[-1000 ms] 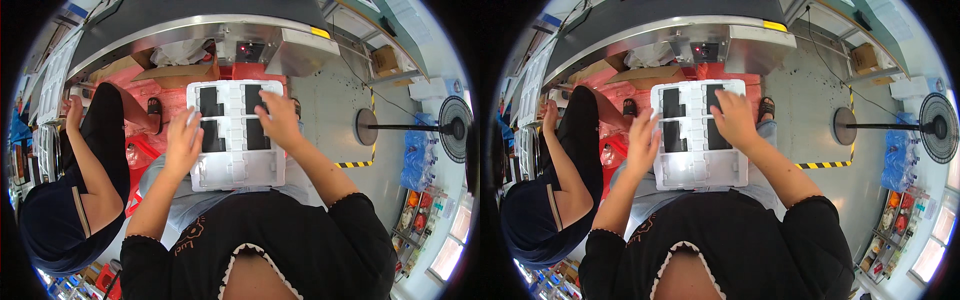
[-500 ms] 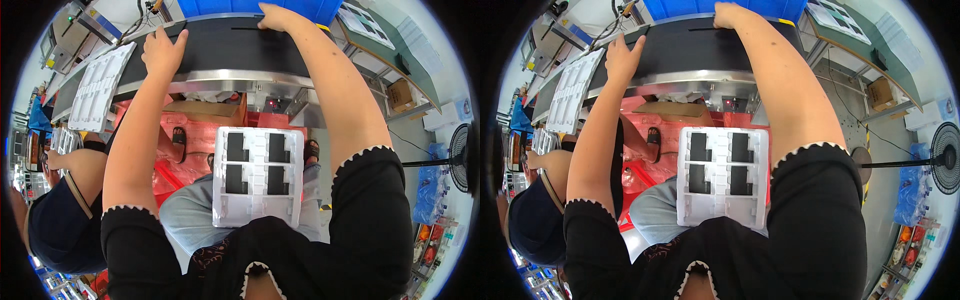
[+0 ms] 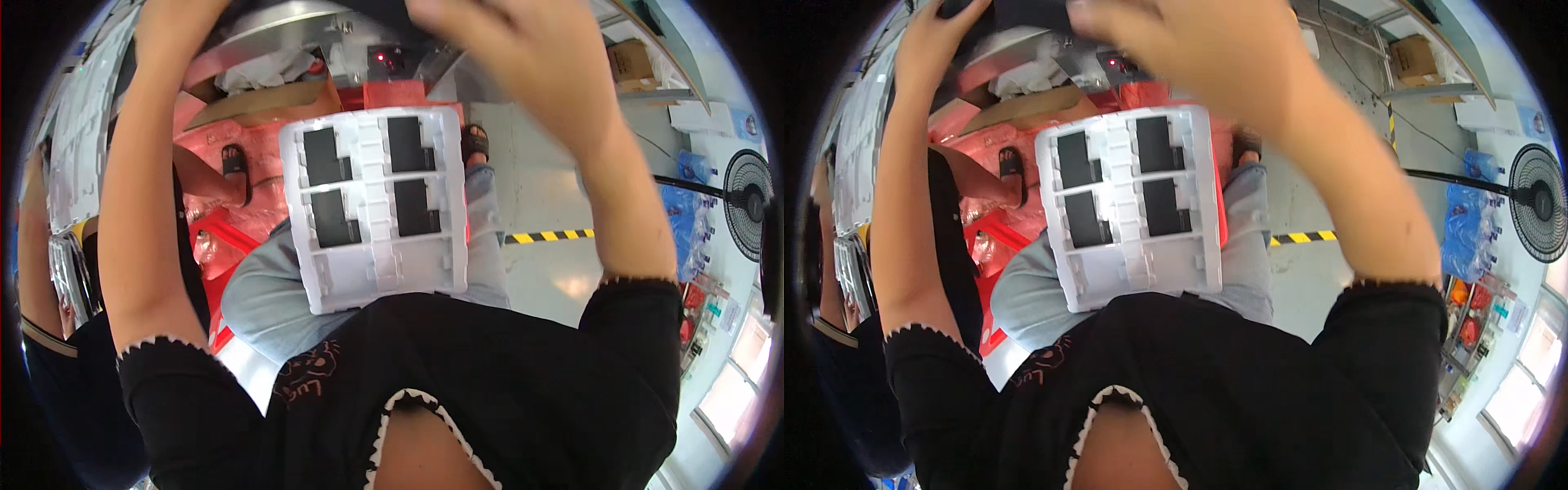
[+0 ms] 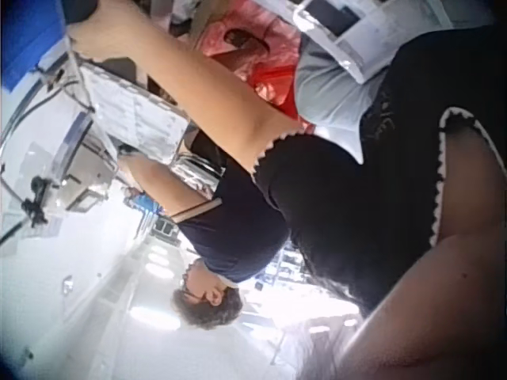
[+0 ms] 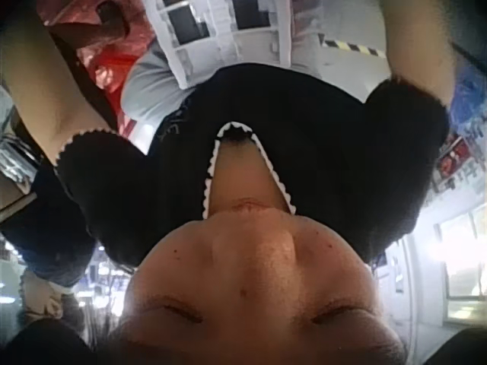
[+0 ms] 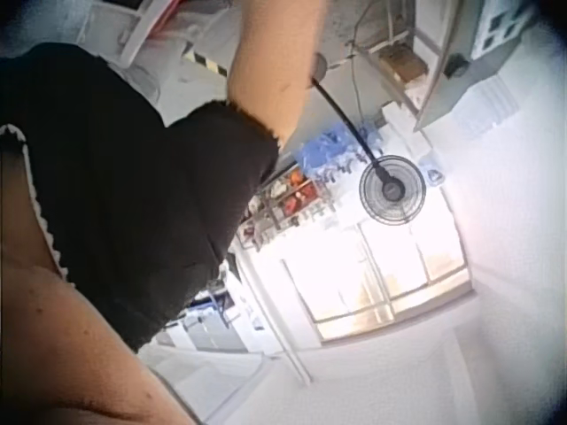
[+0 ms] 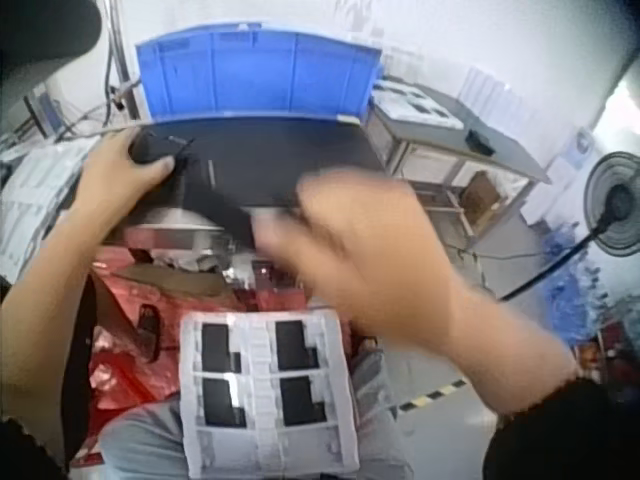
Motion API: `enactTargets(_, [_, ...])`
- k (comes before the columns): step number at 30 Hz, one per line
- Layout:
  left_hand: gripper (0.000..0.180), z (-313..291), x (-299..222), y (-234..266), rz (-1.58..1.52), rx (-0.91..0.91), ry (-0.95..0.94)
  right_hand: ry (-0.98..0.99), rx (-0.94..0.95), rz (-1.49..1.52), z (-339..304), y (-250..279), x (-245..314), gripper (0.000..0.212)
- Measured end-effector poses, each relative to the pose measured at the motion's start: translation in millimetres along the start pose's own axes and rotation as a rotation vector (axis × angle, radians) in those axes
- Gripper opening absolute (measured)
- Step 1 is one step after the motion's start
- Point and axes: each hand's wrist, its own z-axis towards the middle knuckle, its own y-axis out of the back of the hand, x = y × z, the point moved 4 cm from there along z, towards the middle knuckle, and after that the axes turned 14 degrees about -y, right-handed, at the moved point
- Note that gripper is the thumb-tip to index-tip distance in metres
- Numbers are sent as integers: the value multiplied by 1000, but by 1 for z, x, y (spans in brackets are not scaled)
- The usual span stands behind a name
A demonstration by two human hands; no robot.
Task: Picking up black rectangular blocks from a conveyor belt and placing them into white plastic sorting trays.
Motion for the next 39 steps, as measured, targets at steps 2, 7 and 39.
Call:
enactTargets(2, [71, -54, -4, 4, -10, -304, -434, -261, 348, 221, -65, -17, 7, 31])
enactTargets(7, [76, -224, -59, -38, -450, 256, -657, -1098, 692, 532, -256, -86, -11, 45])
enactTargets(39, [84, -186, -18, -21, -2065, -518, 580, -45, 513, -81, -320, -122, 20, 42])
